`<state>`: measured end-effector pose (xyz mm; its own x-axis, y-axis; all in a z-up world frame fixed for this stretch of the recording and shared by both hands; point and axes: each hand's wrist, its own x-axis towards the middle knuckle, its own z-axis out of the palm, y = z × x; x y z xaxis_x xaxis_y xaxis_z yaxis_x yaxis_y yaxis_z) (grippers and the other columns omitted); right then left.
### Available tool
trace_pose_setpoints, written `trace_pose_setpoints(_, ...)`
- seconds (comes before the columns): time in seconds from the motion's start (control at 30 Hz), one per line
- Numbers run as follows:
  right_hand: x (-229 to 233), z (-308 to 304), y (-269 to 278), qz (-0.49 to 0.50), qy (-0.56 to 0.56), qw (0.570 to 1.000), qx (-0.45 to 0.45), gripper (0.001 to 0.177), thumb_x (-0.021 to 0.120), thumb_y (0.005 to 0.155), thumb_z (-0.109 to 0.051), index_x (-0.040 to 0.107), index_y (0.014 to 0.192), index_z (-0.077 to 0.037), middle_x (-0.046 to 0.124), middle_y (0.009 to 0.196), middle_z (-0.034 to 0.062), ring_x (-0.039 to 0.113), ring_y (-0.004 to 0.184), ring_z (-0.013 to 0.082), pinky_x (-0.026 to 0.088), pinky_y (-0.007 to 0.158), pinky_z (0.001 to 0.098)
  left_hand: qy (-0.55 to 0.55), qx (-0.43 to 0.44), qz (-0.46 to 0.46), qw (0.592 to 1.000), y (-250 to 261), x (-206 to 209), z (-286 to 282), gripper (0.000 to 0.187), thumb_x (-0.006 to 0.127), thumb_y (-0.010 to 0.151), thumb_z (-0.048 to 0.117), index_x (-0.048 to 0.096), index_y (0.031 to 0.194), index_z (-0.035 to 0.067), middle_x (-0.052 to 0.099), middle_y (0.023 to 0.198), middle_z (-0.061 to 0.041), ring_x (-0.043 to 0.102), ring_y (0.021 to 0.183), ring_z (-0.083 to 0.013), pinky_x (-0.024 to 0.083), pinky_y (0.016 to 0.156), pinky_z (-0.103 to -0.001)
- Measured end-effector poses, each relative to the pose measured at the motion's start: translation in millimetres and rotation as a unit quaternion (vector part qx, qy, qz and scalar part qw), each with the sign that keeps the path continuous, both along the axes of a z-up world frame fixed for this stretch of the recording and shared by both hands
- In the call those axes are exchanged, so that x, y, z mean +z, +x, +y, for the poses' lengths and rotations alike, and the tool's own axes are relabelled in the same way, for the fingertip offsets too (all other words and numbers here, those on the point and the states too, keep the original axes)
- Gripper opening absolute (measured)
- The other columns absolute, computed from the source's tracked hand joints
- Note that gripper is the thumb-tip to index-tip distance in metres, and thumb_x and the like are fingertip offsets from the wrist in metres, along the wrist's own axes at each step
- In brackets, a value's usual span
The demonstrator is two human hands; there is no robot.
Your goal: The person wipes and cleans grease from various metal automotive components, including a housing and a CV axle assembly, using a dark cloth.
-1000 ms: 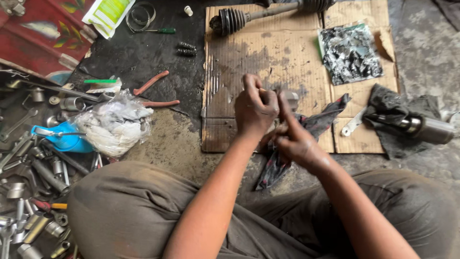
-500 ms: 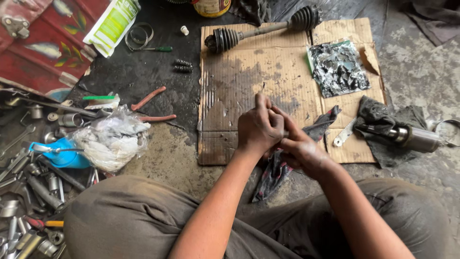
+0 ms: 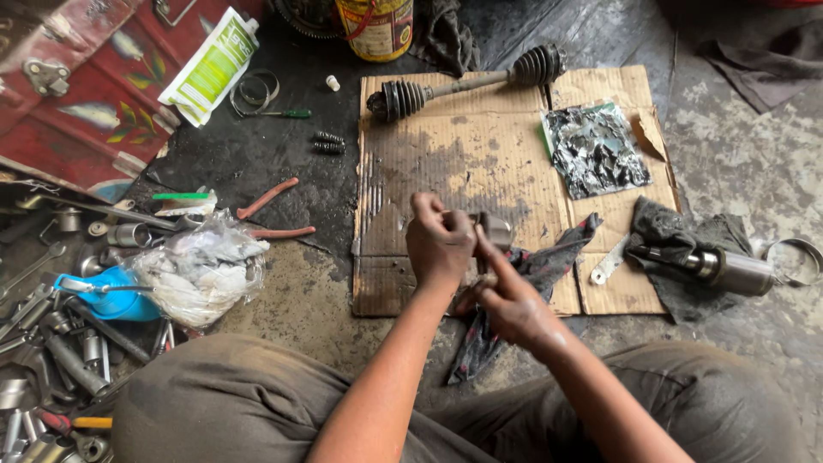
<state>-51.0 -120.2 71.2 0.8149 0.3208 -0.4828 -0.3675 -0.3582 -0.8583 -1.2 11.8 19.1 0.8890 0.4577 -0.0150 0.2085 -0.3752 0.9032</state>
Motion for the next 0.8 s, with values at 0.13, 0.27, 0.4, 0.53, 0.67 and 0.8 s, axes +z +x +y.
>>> trace_pose_setpoints(0.13,-11,6,8,-0.136,0.025,0.990,0.043,0.084,0.049,0.089,-0.001,0.018,0.163,-0.026,0.052,0.153,0.0188,0.068,0.093,0.0163,0.056,0.085,0.0329,-0.005,0.077,-0.068,0.995,2,-26,-7,0.017,0.050,0.088,0.018,0.048,0.094,0.003,0.061,0.075,-0.021,0.062,0.067,-0.0382,0.049,0.065,-0.051)
trace_pose_setpoints(0.27,-12,6,10,-0.209,-0.043,0.976,0.045,0.082,0.055,0.087,-0.003,0.029,0.161,-0.026,0.069,0.133,0.0208,0.069,0.090,0.0232,0.057,0.084,0.0390,-0.129,0.134,-0.008,0.982,6,-57,-17,0.019,0.053,0.085,0.019,0.052,0.090,0.001,0.062,0.080,-0.018,0.060,0.072,-0.0307,0.050,0.071,-0.046)
trace_pose_setpoints(0.4,-4,13,-10,-0.163,-0.187,0.965,0.080,0.087,0.058,0.088,-0.011,0.021,0.162,-0.035,0.073,0.079,0.0204,0.071,0.070,0.0313,0.055,0.077,0.0444,-0.362,0.189,0.051,0.911,9,-79,-17,0.021,0.049,0.086,0.020,0.051,0.089,-0.001,0.056,0.080,-0.013,0.053,0.072,-0.0235,0.048,0.065,-0.042)
trace_pose_setpoints(0.53,-6,16,1,-0.190,-0.204,0.956,0.088,0.091,0.058,0.084,-0.008,0.021,0.161,-0.037,0.068,0.072,0.0186,0.070,0.067,0.0342,0.054,0.072,0.0483,-0.391,0.167,0.034,0.905,13,-92,-16,0.022,0.046,0.087,0.021,0.050,0.082,0.000,0.054,0.076,-0.011,0.052,0.068,-0.0201,0.048,0.063,-0.040)
trace_pose_setpoints(0.67,-11,9,-2,-0.175,-0.226,0.951,0.120,0.098,0.057,0.082,-0.005,0.012,0.162,-0.038,0.070,0.069,0.0221,0.069,0.066,0.0379,0.055,0.073,0.0488,-0.431,0.171,0.059,0.884,11,-79,-18,0.016,0.045,0.086,0.019,0.045,0.076,0.007,0.048,0.069,-0.006,0.044,0.056,-0.0182,0.038,0.047,-0.040)
trace_pose_setpoints(0.8,-16,5,-20,-0.257,-0.285,0.914,0.133,0.094,0.057,0.084,-0.006,0.016,0.162,-0.039,0.070,0.078,0.0253,0.069,0.075,0.0430,0.054,0.075,0.0536,-0.489,0.125,0.088,0.859,8,-55,-11,0.015,0.042,0.086,0.018,0.039,0.072,0.013,0.041,0.063,-0.002,0.036,0.046,-0.0152,0.026,0.035,-0.035)
